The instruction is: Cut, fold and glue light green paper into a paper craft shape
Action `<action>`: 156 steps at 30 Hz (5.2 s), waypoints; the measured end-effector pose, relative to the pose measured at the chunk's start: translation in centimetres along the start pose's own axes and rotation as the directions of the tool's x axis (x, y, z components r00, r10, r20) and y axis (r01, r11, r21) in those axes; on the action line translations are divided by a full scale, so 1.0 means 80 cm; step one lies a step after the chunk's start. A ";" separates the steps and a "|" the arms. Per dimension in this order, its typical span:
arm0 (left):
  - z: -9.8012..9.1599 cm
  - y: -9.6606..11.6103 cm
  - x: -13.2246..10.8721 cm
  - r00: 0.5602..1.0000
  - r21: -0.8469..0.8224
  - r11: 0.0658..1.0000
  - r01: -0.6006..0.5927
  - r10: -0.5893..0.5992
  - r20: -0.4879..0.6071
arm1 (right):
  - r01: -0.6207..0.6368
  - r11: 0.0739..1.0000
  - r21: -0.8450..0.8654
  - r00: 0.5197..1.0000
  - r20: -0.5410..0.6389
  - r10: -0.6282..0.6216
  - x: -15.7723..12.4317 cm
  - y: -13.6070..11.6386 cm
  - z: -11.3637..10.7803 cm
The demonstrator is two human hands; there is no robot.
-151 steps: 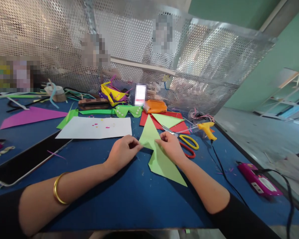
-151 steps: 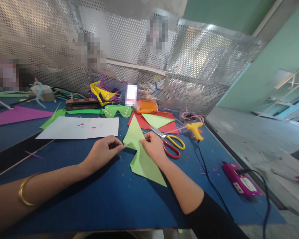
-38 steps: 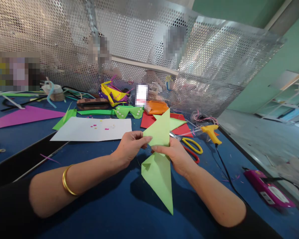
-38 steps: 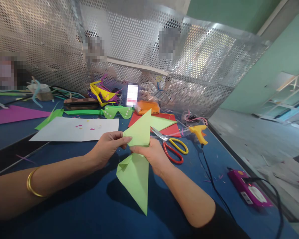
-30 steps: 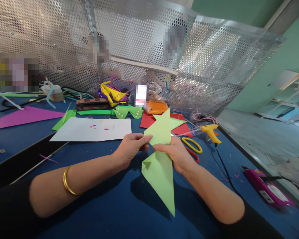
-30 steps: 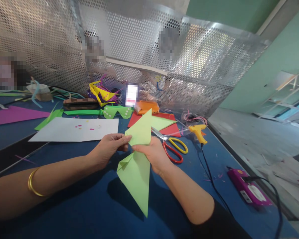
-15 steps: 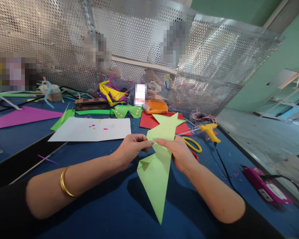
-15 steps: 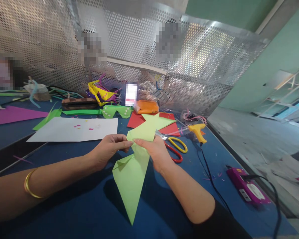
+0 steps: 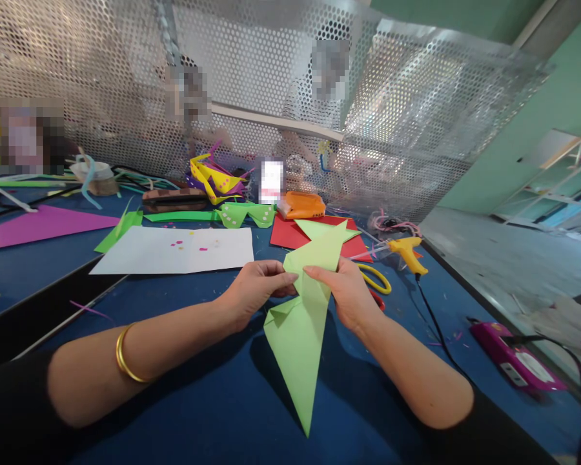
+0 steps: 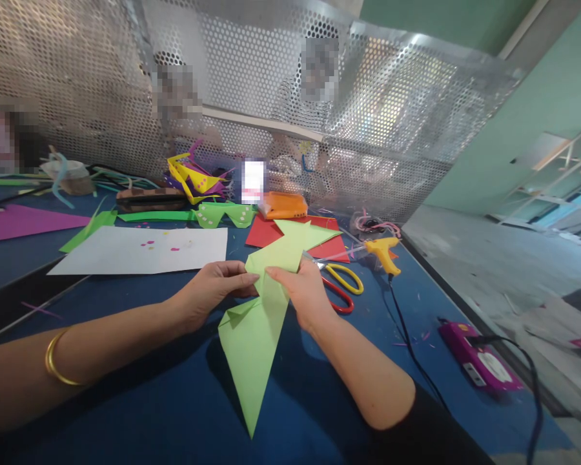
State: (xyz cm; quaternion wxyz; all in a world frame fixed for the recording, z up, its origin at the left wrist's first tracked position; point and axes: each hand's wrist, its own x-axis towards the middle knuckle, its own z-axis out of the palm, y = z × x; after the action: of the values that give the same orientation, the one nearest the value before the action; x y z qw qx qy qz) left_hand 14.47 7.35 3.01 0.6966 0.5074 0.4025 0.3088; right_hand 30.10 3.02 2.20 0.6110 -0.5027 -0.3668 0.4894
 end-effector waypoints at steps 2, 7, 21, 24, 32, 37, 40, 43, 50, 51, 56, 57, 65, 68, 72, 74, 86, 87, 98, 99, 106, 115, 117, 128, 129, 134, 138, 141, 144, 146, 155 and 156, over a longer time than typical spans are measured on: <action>0.001 0.000 -0.001 1.000 -0.001 1.000 0.017 -0.017 -0.005 | 0.018 1.000 -0.007 0.999 -0.030 -0.019 0.000 0.003 0.001; 0.000 -0.003 0.000 0.995 -0.069 0.994 0.084 -0.087 -0.047 | 0.053 0.997 -0.058 0.998 0.035 -0.051 0.006 0.009 0.002; 0.000 -0.006 0.010 0.969 -0.156 0.972 0.174 -0.197 -0.147 | -0.472 -0.076 -0.878 0.796 -0.388 -0.465 0.078 -0.056 -0.207; 0.000 -0.005 0.008 0.970 -0.147 0.974 0.175 -0.196 -0.147 | -0.493 -0.174 -0.852 0.814 -0.382 -0.437 0.086 -0.041 -0.226; 0.000 -0.007 0.009 0.972 -0.145 0.974 0.172 -0.191 -0.135 | -0.505 -0.270 -0.820 0.803 -0.332 -0.496 0.091 -0.028 -0.238; -0.003 -0.008 0.008 0.975 -0.148 0.976 0.160 -0.180 -0.133 | -0.539 -0.261 -0.801 0.748 -0.312 -0.586 0.090 -0.033 -0.233; -0.003 -0.008 0.008 0.976 -0.157 0.974 0.162 -0.182 -0.122 | -0.535 -0.269 -0.801 0.754 -0.309 -0.580 0.090 -0.032 -0.231; -0.004 -0.008 0.009 0.976 -0.180 0.970 0.161 -0.184 -0.116 | -0.526 -0.279 -0.803 0.787 -0.334 -0.519 0.089 -0.031 -0.231; -0.011 -0.008 0.018 0.971 -0.281 0.943 0.178 -0.215 -0.104 | -0.424 -0.338 -0.840 0.879 -0.292 -0.377 0.069 -0.067 -0.201; -0.013 -0.008 0.020 0.968 -0.304 0.933 0.193 -0.231 -0.094 | -0.372 -0.347 -0.861 0.906 -0.256 -0.336 0.064 -0.072 -0.190; -0.021 -0.007 0.029 0.963 -0.355 0.903 0.242 -0.268 -0.026 | -0.101 -0.336 -0.936 0.995 -0.099 -0.021 0.036 -0.056 -0.140; -0.021 -0.007 0.029 0.963 -0.355 0.902 0.245 -0.267 -0.014 | -0.087 -0.336 -0.938 0.996 -0.092 -0.003 0.032 -0.049 -0.134; -0.022 -0.006 0.028 0.962 -0.363 0.893 0.266 -0.271 0.037 | -0.066 -0.266 -0.962 0.998 -0.069 0.003 0.027 -0.030 -0.137; -0.022 -0.006 0.028 0.961 -0.376 0.887 0.268 -0.271 0.046 | -0.065 -0.223 -0.973 0.997 -0.055 -0.054 0.014 -0.034 -0.137; -0.023 -0.008 0.029 0.962 -0.404 0.877 0.261 -0.270 0.037 | 0.003 -0.153 -0.988 0.997 0.016 -0.082 -0.016 -0.040 -0.130; -0.024 -0.007 0.030 0.962 -0.417 0.871 0.259 -0.271 0.030 | 0.076 -0.122 -0.990 0.996 0.082 -0.039 -0.034 -0.043 -0.124; -0.023 -0.005 0.029 0.960 -0.388 0.885 0.258 -0.281 -0.004 | -0.094 -0.148 -0.985 0.991 -0.077 -0.112 -0.004 -0.083 -0.148; -0.023 -0.006 0.029 0.961 -0.383 0.888 0.254 -0.276 -0.001 | -0.221 -0.170 -0.960 0.962 -0.187 -0.198 0.014 -0.089 -0.160; -0.023 -0.012 0.030 0.978 -0.339 0.922 0.188 -0.208 -0.023 | -0.543 -0.206 -0.814 0.829 -0.479 -0.289 0.101 -0.054 -0.225; -0.023 -0.012 0.030 0.979 -0.340 0.923 0.181 -0.202 -0.025 | -0.547 -0.211 -0.810 0.822 -0.473 -0.317 0.099 -0.051 -0.225; -0.023 -0.013 0.030 0.974 -0.385 0.903 0.193 -0.223 -0.035 | -0.528 -0.185 -0.829 0.790 -0.400 -0.464 0.077 -0.051 -0.219; -0.022 -0.010 0.026 0.978 -0.461 0.875 0.150 -0.201 -0.063 | -0.439 0.091 -0.894 0.732 -0.415 -0.541 0.062 -0.077 -0.209; -0.023 -0.009 0.026 0.976 -0.483 0.866 0.127 -0.195 -0.094 | -0.387 0.205 -0.899 0.711 -0.432 -0.555 0.061 -0.086 -0.204; -0.015 -0.015 0.021 0.989 -0.383 0.922 0.056 -0.104 -0.104 | 0.310 0.753 -0.580 0.859 -0.169 -0.484 0.035 -0.084 -0.127; -0.015 -0.015 0.020 0.990 -0.375 0.925 0.056 -0.101 -0.102 | 0.346 0.766 -0.542 0.861 -0.141 -0.489 0.027 -0.080 -0.116; -0.016 -0.017 0.019 0.994 -0.292 0.956 0.020 -0.049 -0.094 | 0.499 0.818 -0.284 0.863 0.083 -0.498 -0.011 -0.055 -0.078; -0.017 -0.018 0.020 0.997 -0.210 0.977 -0.031 0.015 -0.075 | 0.460 0.793 -0.400 0.886 0.263 -0.381 -0.034 -0.039 -0.069; -0.017 -0.017 0.022 0.997 -0.212 0.977 -0.019 0.004 -0.071 | 0.382 0.801 -0.461 0.924 0.211 -0.319 -0.042 -0.033 -0.063; -0.017 -0.016 0.022 0.996 -0.195 0.981 -0.001 -0.016 -0.085 | 0.337 0.796 -0.502 0.941 0.153 -0.302 -0.042 -0.030 -0.055; -0.016 -0.014 0.020 0.995 -0.197 0.980 0.018 -0.036 -0.088 | 0.314 0.797 -0.516 0.944 0.079 -0.321 -0.039 -0.029 -0.049; -0.004 -0.014 0.010 0.987 -0.380 0.917 0.122 -0.153 -0.051 | 0.289 0.791 -0.540 0.901 -0.126 -0.416 -0.029 -0.029 -0.044; -0.004 -0.014 0.010 0.989 -0.392 0.915 0.095 -0.132 -0.070 | 0.275 0.804 -0.527 0.907 -0.136 -0.399 -0.026 -0.029 -0.043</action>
State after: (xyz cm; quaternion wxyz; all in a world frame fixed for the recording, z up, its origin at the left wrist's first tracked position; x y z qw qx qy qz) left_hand 14.57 7.86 1.68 0.7800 0.3202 0.3948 0.3650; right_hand 33.36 0.09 3.79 0.5784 -0.6238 -0.4874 0.1968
